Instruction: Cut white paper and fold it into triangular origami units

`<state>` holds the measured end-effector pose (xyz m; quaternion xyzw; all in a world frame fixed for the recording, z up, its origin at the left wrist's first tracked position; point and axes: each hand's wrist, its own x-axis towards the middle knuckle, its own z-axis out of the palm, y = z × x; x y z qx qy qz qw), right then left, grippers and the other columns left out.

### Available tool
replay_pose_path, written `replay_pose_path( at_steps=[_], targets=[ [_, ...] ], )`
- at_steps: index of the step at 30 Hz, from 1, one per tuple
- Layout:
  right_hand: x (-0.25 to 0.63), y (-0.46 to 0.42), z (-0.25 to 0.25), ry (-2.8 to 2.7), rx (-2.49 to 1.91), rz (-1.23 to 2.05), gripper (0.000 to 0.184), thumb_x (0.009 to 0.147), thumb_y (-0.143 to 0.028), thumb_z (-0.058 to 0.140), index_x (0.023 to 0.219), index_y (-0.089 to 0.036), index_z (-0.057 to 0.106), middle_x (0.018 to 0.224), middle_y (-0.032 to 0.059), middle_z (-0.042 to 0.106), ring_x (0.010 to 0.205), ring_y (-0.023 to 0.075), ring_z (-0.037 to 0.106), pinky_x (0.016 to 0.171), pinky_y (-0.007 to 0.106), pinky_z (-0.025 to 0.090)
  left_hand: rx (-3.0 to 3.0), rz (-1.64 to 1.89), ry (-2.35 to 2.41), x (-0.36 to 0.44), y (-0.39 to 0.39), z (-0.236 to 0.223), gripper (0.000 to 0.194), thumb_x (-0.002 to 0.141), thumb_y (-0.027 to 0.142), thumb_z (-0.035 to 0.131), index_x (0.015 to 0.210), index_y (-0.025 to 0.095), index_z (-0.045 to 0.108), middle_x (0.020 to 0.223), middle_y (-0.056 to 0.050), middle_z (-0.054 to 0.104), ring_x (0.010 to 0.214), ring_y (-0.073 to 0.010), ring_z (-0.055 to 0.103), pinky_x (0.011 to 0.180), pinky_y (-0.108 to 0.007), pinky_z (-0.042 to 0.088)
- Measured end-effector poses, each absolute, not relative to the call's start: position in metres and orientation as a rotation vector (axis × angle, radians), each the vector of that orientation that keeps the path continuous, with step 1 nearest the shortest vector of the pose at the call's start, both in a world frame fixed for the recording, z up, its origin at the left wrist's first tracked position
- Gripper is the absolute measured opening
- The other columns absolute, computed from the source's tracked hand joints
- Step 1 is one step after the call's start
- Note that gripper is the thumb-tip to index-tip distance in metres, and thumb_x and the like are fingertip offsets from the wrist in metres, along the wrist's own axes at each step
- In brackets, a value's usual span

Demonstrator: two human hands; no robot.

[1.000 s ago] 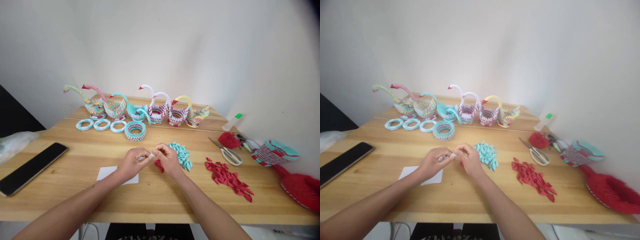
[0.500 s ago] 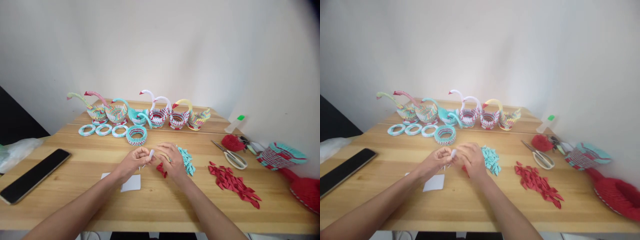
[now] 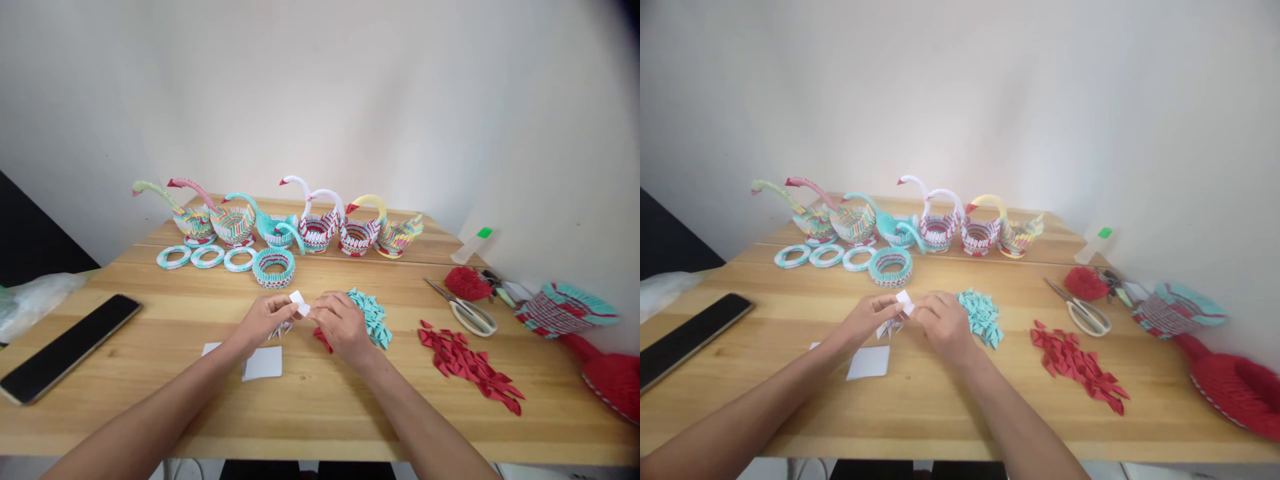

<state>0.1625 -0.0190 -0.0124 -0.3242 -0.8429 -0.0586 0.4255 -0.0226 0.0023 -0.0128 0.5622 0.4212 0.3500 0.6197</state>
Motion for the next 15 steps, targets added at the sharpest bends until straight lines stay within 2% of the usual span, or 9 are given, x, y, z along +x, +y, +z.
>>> replay_pose_path(
  at_steps=[2, 8, 15],
  targets=[
    [0.162, -0.019, -0.013, -2.117, -0.828, -0.145, 0.019, 0.087, -0.011, 0.048, 0.082, -0.021, 0.064, 0.083, 0.0043, 0.067, 0.081, 0.0180, 0.054, 0.073, 0.033, 0.046, 1.367, 0.788, 1.018, -0.024, 0.005, -0.016, 0.031, 0.073, 0.043, 0.062, 0.072, 0.012, 0.064, 0.067, -0.003, 0.064, 0.059, -0.0110, 0.053, 0.059, -0.022, 0.039],
    [0.163, -0.016, -0.017, -2.074, -0.889, -0.069, 0.019, 0.086, -0.012, 0.049, 0.087, -0.021, 0.066, 0.088, 0.0061, 0.065, 0.085, 0.0192, 0.052, 0.075, 0.033, 0.045, 1.501, 0.851, 1.066, -0.021, 0.002, -0.016, 0.027, 0.073, 0.040, 0.059, 0.071, 0.013, 0.064, 0.064, -0.001, 0.062, 0.056, -0.0109, 0.051, 0.053, -0.021, 0.037],
    [0.160, -0.014, -0.020, -1.842, -0.996, 0.459, 0.007, 0.083, -0.022, 0.059, 0.079, -0.021, 0.065, 0.086, 0.0031, 0.067, 0.085, 0.0175, 0.058, 0.079, 0.033, 0.043, 1.758, 0.922, 1.176, -0.019, -0.009, -0.006, 0.027, 0.079, 0.036, 0.053, 0.074, 0.013, 0.066, 0.062, -0.001, 0.062, 0.058, -0.0123, 0.053, 0.055, -0.020, 0.038]
  ],
)
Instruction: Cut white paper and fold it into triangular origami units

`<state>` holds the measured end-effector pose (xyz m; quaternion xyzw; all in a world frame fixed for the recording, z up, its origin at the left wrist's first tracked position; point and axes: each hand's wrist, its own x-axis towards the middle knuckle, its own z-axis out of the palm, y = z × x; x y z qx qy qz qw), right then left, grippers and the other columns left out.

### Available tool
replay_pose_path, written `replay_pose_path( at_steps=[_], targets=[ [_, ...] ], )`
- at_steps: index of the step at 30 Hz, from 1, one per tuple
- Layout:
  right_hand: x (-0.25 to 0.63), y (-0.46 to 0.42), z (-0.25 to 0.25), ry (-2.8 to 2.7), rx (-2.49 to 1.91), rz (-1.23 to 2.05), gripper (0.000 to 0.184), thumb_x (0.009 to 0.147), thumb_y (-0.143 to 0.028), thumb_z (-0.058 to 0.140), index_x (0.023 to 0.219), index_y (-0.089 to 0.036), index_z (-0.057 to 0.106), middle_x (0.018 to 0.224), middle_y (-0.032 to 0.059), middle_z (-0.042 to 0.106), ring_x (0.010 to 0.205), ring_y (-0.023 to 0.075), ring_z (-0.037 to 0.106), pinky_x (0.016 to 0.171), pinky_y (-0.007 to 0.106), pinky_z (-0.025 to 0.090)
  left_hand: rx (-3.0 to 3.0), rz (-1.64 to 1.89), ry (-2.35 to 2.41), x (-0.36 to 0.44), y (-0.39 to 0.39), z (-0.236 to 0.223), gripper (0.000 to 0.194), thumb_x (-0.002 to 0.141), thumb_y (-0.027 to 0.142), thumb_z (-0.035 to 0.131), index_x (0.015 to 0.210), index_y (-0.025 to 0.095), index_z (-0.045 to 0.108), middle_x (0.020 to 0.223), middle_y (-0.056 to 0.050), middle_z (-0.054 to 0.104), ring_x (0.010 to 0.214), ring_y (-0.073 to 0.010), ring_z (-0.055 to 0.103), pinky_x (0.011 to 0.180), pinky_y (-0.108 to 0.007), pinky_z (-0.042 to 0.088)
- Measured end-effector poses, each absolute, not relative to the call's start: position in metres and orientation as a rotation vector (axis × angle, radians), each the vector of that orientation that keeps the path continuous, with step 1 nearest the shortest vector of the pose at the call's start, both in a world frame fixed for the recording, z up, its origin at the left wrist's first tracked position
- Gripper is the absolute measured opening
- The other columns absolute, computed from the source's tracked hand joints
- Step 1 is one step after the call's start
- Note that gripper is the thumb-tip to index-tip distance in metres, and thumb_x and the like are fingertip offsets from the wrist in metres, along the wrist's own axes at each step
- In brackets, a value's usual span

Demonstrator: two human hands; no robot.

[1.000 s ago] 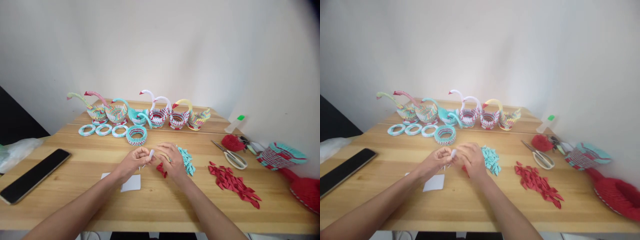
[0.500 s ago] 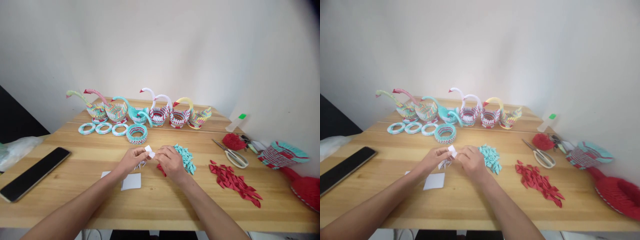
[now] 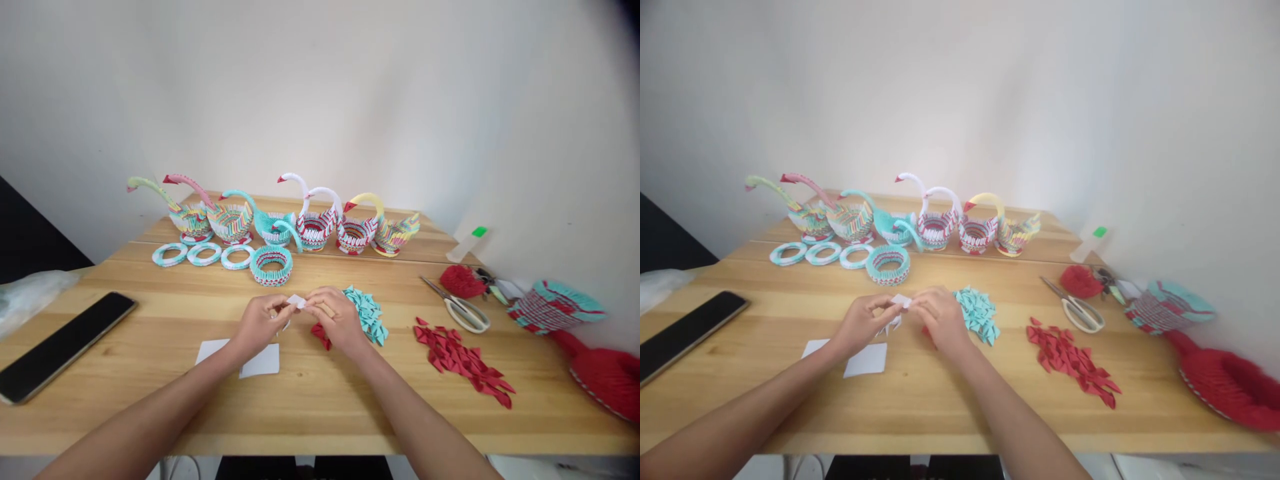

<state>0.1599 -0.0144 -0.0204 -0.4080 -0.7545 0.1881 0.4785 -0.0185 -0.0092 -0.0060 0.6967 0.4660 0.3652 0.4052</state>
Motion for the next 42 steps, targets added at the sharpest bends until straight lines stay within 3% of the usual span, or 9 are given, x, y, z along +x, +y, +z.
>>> replay_pose_path(
  at_steps=[4, 9, 13, 17, 25, 33, 39, 42],
  targets=[
    [0.158, -0.013, -0.027, -1.571, -1.146, 0.881, 0.014, 0.080, -0.033, 0.061, 0.077, -0.019, 0.061, 0.078, 0.0013, 0.065, 0.072, 0.0152, 0.058, 0.068, 0.027, 0.045, 1.781, 0.931, 1.165, -0.019, -0.010, -0.007, 0.026, 0.079, 0.034, 0.053, 0.076, 0.013, 0.068, 0.065, -0.003, 0.065, 0.059, -0.0131, 0.055, 0.056, -0.021, 0.040],
    [0.159, -0.012, -0.031, -1.462, -1.186, 1.028, 0.024, 0.076, -0.041, 0.062, 0.075, -0.017, 0.059, 0.066, -0.0016, 0.058, 0.058, 0.0105, 0.048, 0.053, 0.022, 0.037, 1.782, 0.910, 1.148, -0.020, -0.008, -0.009, 0.025, 0.080, 0.033, 0.053, 0.078, 0.013, 0.070, 0.066, -0.003, 0.066, 0.061, -0.0133, 0.056, 0.055, -0.021, 0.040],
    [0.159, -0.012, -0.030, -1.439, -1.163, 1.087, 0.023, 0.075, -0.040, 0.064, 0.075, -0.017, 0.058, 0.062, -0.0033, 0.054, 0.055, 0.0094, 0.044, 0.051, 0.021, 0.033, 1.817, 0.897, 1.126, -0.021, -0.007, -0.010, 0.026, 0.080, 0.033, 0.053, 0.075, 0.013, 0.069, 0.065, -0.002, 0.065, 0.061, -0.0126, 0.055, 0.056, -0.021, 0.039],
    [0.158, -0.010, -0.032, -1.388, -1.081, 1.193, 0.020, 0.074, -0.035, 0.065, 0.081, -0.018, 0.057, 0.068, -0.0028, 0.058, 0.060, 0.0103, 0.051, 0.056, 0.022, 0.037, 1.756, 0.884, 1.095, -0.020, -0.008, -0.010, 0.026, 0.079, 0.035, 0.055, 0.074, 0.013, 0.068, 0.064, -0.001, 0.063, 0.059, -0.0118, 0.052, 0.056, -0.021, 0.038],
    [0.143, -0.023, -0.031, -1.327, -1.058, 1.002, 0.023, 0.078, -0.029, 0.061, 0.099, -0.021, 0.055, 0.077, -0.0009, 0.062, 0.070, 0.0132, 0.058, 0.064, 0.025, 0.044, 1.382, 0.948, 0.937, -0.013, -0.009, -0.010, 0.023, 0.071, 0.035, 0.065, 0.078, 0.014, 0.059, 0.069, 0.000, 0.061, 0.061, -0.0104, 0.052, 0.059, -0.022, 0.040],
    [0.147, -0.016, -0.031, -1.410, -0.979, 1.294, 0.037, 0.076, -0.032, 0.064, 0.110, -0.021, 0.054, 0.078, 0.0000, 0.063, 0.071, 0.0136, 0.059, 0.063, 0.025, 0.045, 1.374, 0.853, 0.980, -0.022, -0.002, -0.002, 0.024, 0.071, 0.037, 0.064, 0.073, 0.014, 0.056, 0.063, 0.003, 0.055, 0.054, -0.0081, 0.049, 0.054, -0.020, 0.037],
    [0.156, -0.013, -0.031, -1.523, -1.159, 1.049, 0.020, 0.078, -0.035, 0.061, 0.087, -0.018, 0.065, 0.073, 0.0003, 0.063, 0.065, 0.0127, 0.056, 0.059, 0.024, 0.043, 1.459, 0.717, 0.956, -0.019, -0.003, -0.009, 0.027, 0.075, 0.041, 0.061, 0.077, 0.015, 0.056, 0.064, 0.000, 0.061, 0.060, -0.0119, 0.059, 0.059, -0.023, 0.043],
    [0.156, -0.013, -0.031, -1.507, -1.169, 0.980, 0.021, 0.077, -0.036, 0.061, 0.087, -0.018, 0.065, 0.075, 0.0011, 0.065, 0.064, 0.0128, 0.056, 0.058, 0.023, 0.042, 1.361, 0.683, 0.949, -0.020, -0.001, -0.014, 0.030, 0.075, 0.043, 0.060, 0.085, 0.014, 0.059, 0.062, -0.001, 0.064, 0.057, -0.0122, 0.060, 0.057, -0.023, 0.045]
  ],
)
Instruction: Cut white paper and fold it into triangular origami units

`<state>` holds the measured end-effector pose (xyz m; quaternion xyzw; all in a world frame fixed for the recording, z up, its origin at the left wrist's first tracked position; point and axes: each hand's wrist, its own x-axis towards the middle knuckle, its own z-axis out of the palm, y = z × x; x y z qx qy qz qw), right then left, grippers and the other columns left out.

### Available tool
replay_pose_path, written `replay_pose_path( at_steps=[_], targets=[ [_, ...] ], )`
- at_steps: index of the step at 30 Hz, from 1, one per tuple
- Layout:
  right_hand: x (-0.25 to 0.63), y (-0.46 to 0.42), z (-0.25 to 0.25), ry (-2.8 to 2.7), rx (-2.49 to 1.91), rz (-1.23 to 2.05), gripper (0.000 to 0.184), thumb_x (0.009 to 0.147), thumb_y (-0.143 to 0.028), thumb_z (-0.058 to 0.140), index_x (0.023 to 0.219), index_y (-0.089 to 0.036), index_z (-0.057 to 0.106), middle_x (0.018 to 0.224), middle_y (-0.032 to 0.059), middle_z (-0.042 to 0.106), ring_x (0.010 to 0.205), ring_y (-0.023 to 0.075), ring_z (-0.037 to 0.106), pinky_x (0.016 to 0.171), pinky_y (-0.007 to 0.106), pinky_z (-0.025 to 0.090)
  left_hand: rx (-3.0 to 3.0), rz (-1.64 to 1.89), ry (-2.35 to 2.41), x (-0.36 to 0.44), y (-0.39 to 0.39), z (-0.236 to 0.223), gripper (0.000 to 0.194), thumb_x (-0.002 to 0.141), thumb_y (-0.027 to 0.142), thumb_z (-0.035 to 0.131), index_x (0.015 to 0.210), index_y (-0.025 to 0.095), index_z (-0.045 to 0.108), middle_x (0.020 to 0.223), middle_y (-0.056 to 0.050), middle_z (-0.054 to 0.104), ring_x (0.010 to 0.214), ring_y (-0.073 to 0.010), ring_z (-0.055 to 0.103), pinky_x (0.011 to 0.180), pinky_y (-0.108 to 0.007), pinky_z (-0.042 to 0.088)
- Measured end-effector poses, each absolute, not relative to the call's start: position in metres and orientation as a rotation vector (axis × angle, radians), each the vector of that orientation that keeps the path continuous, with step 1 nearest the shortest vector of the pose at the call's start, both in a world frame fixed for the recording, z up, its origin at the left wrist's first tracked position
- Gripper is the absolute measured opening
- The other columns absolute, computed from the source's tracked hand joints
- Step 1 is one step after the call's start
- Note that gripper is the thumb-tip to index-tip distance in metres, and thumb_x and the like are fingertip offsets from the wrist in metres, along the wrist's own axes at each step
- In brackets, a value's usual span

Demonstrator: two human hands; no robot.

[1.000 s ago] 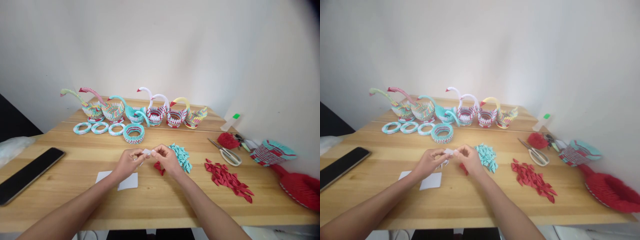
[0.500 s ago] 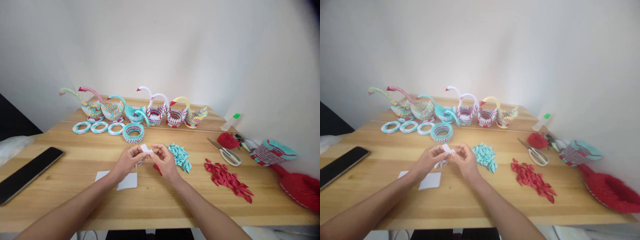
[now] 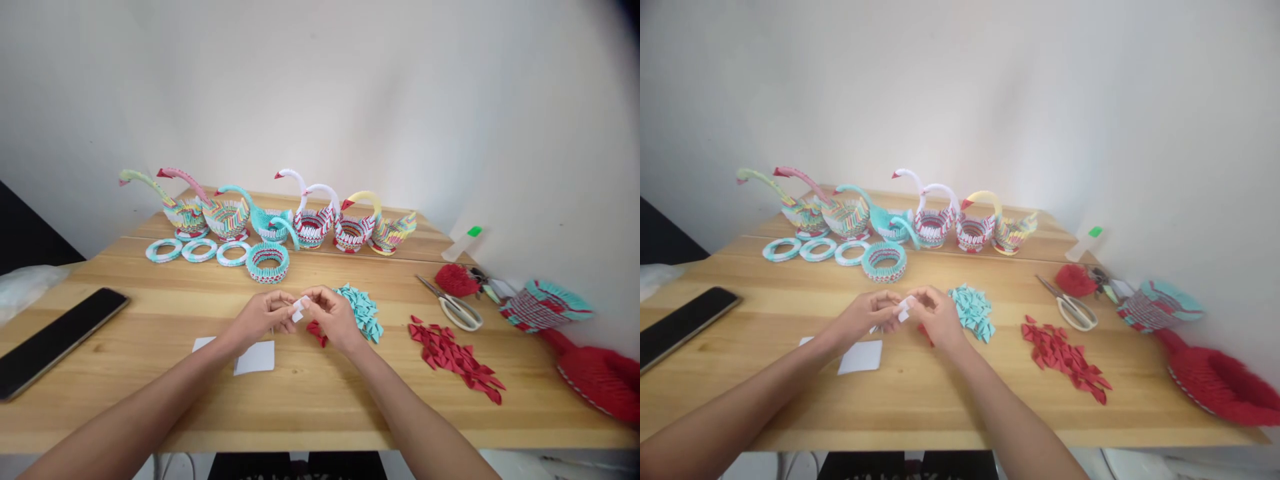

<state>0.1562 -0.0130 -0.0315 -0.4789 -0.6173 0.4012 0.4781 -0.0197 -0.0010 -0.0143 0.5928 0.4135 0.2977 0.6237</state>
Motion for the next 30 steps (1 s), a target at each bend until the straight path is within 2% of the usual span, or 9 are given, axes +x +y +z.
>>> replay_pose_path(
  at_steps=[5, 10, 15, 19, 24, 30],
  targets=[
    [0.157, -0.012, -0.031, -1.472, -1.166, 1.014, 0.022, 0.075, -0.034, 0.063, 0.091, -0.018, 0.066, 0.082, 0.0028, 0.068, 0.072, 0.0157, 0.060, 0.064, 0.026, 0.045, 1.374, 0.713, 0.979, -0.023, 0.002, -0.018, 0.028, 0.076, 0.040, 0.059, 0.075, 0.013, 0.063, 0.060, -0.003, 0.066, 0.055, -0.0111, 0.060, 0.056, -0.021, 0.045],
    [0.157, -0.013, -0.028, -1.519, -1.194, 0.953, 0.018, 0.076, -0.033, 0.063, 0.084, -0.018, 0.067, 0.079, 0.0032, 0.068, 0.072, 0.0170, 0.061, 0.067, 0.028, 0.046, 1.466, 0.759, 1.047, -0.021, -0.001, -0.012, 0.025, 0.075, 0.037, 0.059, 0.071, 0.013, 0.064, 0.057, -0.003, 0.066, 0.052, -0.0112, 0.058, 0.053, -0.021, 0.044],
    [0.158, -0.017, -0.022, -1.773, -1.112, 0.559, 0.012, 0.082, -0.026, 0.057, 0.080, -0.020, 0.067, 0.077, 0.0035, 0.066, 0.073, 0.0168, 0.059, 0.069, 0.030, 0.046, 1.443, 0.795, 1.078, -0.019, -0.006, -0.003, 0.019, 0.070, 0.031, 0.064, 0.065, 0.012, 0.063, 0.055, -0.002, 0.064, 0.050, -0.0108, 0.057, 0.052, -0.020, 0.042],
    [0.164, -0.018, -0.017, -2.013, -0.877, 0.199, 0.022, 0.088, -0.016, 0.047, 0.088, -0.022, 0.068, 0.084, 0.0063, 0.066, 0.079, 0.0174, 0.058, 0.070, 0.032, 0.046, 1.236, 0.785, 0.974, -0.023, -0.005, -0.002, 0.022, 0.067, 0.033, 0.066, 0.064, 0.012, 0.061, 0.054, -0.003, 0.065, 0.050, -0.0117, 0.059, 0.053, -0.022, 0.044],
    [0.168, -0.017, -0.016, -2.108, -0.797, 0.004, 0.026, 0.089, -0.014, 0.044, 0.094, -0.024, 0.068, 0.086, 0.0065, 0.066, 0.078, 0.0164, 0.058, 0.067, 0.031, 0.047, 1.037, 0.756, 0.825, -0.026, -0.003, -0.005, 0.025, 0.068, 0.036, 0.069, 0.065, 0.012, 0.061, 0.058, -0.003, 0.065, 0.051, -0.0108, 0.059, 0.054, -0.022, 0.043],
    [0.170, -0.019, -0.016, -2.147, -0.786, -0.140, 0.025, 0.089, -0.014, 0.046, 0.099, -0.024, 0.067, 0.088, 0.0074, 0.067, 0.081, 0.0179, 0.057, 0.068, 0.032, 0.047, 1.092, 0.738, 0.767, -0.027, -0.004, -0.004, 0.025, 0.075, 0.037, 0.065, 0.070, 0.013, 0.062, 0.063, -0.003, 0.067, 0.058, -0.0106, 0.061, 0.059, -0.022, 0.043]
  ],
)
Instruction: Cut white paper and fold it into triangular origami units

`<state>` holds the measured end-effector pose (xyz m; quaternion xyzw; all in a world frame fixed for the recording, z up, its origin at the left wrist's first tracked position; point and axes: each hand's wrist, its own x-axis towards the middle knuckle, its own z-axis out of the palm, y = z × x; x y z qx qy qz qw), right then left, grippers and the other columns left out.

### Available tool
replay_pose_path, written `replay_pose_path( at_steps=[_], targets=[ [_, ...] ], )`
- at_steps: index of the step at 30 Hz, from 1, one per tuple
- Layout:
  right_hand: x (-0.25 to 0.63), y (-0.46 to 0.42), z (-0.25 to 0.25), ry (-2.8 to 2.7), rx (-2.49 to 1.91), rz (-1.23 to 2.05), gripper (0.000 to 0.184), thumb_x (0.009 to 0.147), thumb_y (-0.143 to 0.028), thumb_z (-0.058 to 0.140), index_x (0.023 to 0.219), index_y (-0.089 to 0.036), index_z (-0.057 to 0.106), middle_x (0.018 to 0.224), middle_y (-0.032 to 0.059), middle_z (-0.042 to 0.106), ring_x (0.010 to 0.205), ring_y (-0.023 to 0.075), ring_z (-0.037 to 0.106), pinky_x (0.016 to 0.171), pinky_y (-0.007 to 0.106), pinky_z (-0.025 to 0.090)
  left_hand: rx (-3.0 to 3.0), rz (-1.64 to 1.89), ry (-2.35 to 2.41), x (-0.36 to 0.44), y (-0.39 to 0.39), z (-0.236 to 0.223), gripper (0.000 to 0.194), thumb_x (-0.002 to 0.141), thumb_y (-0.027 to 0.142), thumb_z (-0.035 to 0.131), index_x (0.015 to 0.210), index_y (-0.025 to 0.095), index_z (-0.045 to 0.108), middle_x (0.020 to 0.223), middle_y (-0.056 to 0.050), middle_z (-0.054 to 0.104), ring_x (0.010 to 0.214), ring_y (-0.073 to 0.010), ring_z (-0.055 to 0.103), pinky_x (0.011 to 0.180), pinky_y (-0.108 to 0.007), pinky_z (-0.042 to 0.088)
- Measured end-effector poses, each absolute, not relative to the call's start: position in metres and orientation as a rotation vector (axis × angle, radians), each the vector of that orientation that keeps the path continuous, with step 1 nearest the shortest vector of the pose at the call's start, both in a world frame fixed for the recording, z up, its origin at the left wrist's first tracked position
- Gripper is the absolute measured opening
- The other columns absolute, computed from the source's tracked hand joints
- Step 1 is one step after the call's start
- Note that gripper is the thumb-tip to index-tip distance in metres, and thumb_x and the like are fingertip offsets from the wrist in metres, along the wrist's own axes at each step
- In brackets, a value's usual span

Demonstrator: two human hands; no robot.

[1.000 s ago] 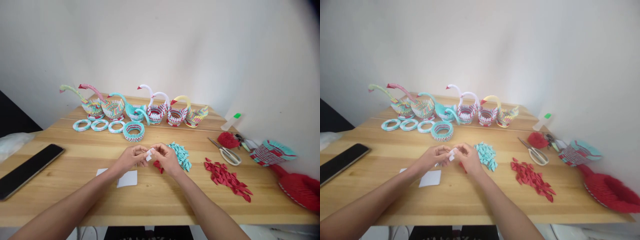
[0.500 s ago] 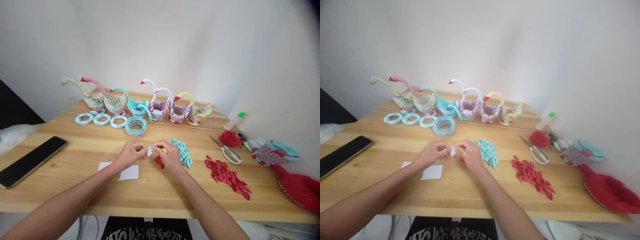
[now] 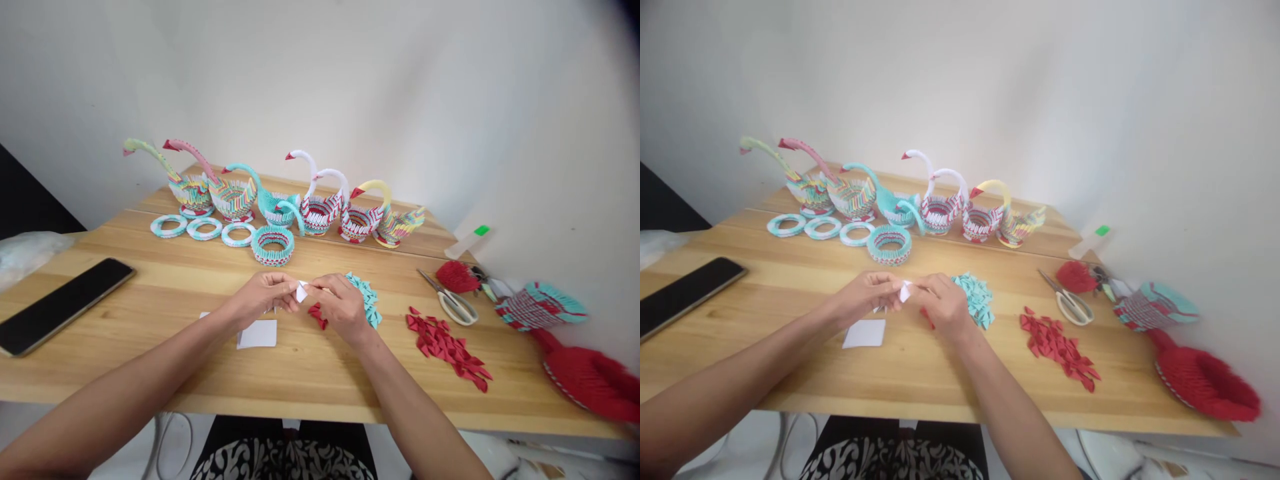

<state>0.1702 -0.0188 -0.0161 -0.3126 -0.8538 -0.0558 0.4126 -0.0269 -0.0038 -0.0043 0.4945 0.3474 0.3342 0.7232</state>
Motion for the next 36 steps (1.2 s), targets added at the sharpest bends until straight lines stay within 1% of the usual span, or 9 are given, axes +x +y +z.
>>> replay_pose_path(
  at_steps=[5, 13, 17, 22, 26, 29, 31, 34, 36],
  targets=[
    [0.170, -0.021, -0.015, -2.163, -0.803, -0.099, 0.027, 0.089, -0.016, 0.044, 0.099, -0.026, 0.067, 0.090, 0.0066, 0.067, 0.082, 0.0183, 0.059, 0.069, 0.033, 0.048, 1.163, 0.751, 0.815, -0.027, -0.003, -0.003, 0.024, 0.076, 0.036, 0.063, 0.071, 0.013, 0.061, 0.063, -0.003, 0.067, 0.058, -0.0118, 0.061, 0.060, -0.024, 0.044],
    [0.168, -0.021, -0.018, -2.181, -0.779, -0.103, 0.028, 0.088, -0.013, 0.045, 0.101, -0.026, 0.066, 0.089, 0.0065, 0.068, 0.082, 0.0181, 0.060, 0.070, 0.033, 0.049, 1.066, 0.799, 0.838, -0.026, -0.002, -0.005, 0.019, 0.070, 0.030, 0.066, 0.067, 0.012, 0.060, 0.057, -0.003, 0.064, 0.051, -0.0108, 0.059, 0.054, -0.022, 0.043],
    [0.169, -0.019, -0.019, -2.187, -0.753, -0.080, 0.026, 0.088, -0.013, 0.047, 0.102, -0.026, 0.065, 0.091, 0.0068, 0.068, 0.083, 0.0186, 0.060, 0.070, 0.033, 0.049, 1.019, 0.806, 0.784, -0.027, -0.001, -0.010, 0.023, 0.070, 0.034, 0.068, 0.069, 0.012, 0.060, 0.059, -0.003, 0.064, 0.052, -0.0108, 0.060, 0.055, -0.022, 0.043],
    [0.172, -0.018, -0.021, -2.187, -0.727, -0.118, 0.026, 0.087, -0.013, 0.050, 0.105, -0.025, 0.064, 0.091, 0.0074, 0.068, 0.084, 0.0187, 0.060, 0.070, 0.033, 0.049, 1.142, 0.754, 0.818, -0.028, 0.000, -0.005, 0.029, 0.071, 0.040, 0.066, 0.072, 0.012, 0.062, 0.063, -0.004, 0.067, 0.058, -0.0125, 0.062, 0.059, -0.024, 0.045],
    [0.172, -0.017, -0.024, -2.196, -0.731, -0.038, 0.027, 0.086, -0.013, 0.050, 0.106, -0.026, 0.064, 0.093, 0.0067, 0.068, 0.086, 0.0187, 0.059, 0.072, 0.034, 0.049, 1.198, 0.780, 0.861, -0.027, 0.000, -0.003, 0.030, 0.069, 0.041, 0.067, 0.068, 0.012, 0.061, 0.057, -0.003, 0.065, 0.053, -0.0119, 0.060, 0.056, -0.023, 0.043],
    [0.170, -0.014, -0.025, -2.023, -0.852, 0.176, 0.025, 0.088, -0.019, 0.047, 0.101, -0.027, 0.067, 0.096, 0.0065, 0.066, 0.090, 0.0190, 0.058, 0.078, 0.036, 0.047, 1.200, 0.831, 0.901, -0.026, 0.001, -0.004, 0.029, 0.068, 0.040, 0.067, 0.066, 0.012, 0.060, 0.055, -0.002, 0.064, 0.050, -0.0112, 0.058, 0.053, -0.022, 0.042],
    [0.169, -0.012, -0.024, -1.808, -0.995, 0.461, 0.026, 0.090, -0.025, 0.044, 0.106, -0.026, 0.064, 0.097, 0.0066, 0.064, 0.089, 0.0183, 0.059, 0.080, 0.036, 0.047, 1.212, 0.858, 0.931, -0.025, 0.001, -0.004, 0.028, 0.068, 0.040, 0.066, 0.066, 0.013, 0.060, 0.054, -0.002, 0.063, 0.049, -0.0107, 0.056, 0.051, -0.021, 0.041],
    [0.166, -0.011, -0.023, -1.554, -1.095, 0.989, 0.032, 0.089, -0.038, 0.047, 0.114, -0.022, 0.059, 0.087, 0.0046, 0.065, 0.075, 0.0154, 0.061, 0.071, 0.031, 0.049, 1.279, 0.867, 0.971, -0.024, 0.000, -0.004, 0.027, 0.071, 0.039, 0.064, 0.064, 0.013, 0.060, 0.053, -0.001, 0.062, 0.049, -0.0099, 0.055, 0.051, -0.021, 0.041],
    [0.162, -0.011, -0.024, -1.479, -1.091, 1.232, 0.032, 0.085, -0.043, 0.052, 0.103, -0.019, 0.064, 0.073, 0.0018, 0.063, 0.063, 0.0131, 0.059, 0.061, 0.026, 0.047, 1.323, 0.860, 0.980, -0.023, -0.001, -0.004, 0.026, 0.072, 0.038, 0.063, 0.064, 0.013, 0.060, 0.053, 0.000, 0.061, 0.049, -0.0097, 0.053, 0.051, -0.021, 0.041]
  ],
)
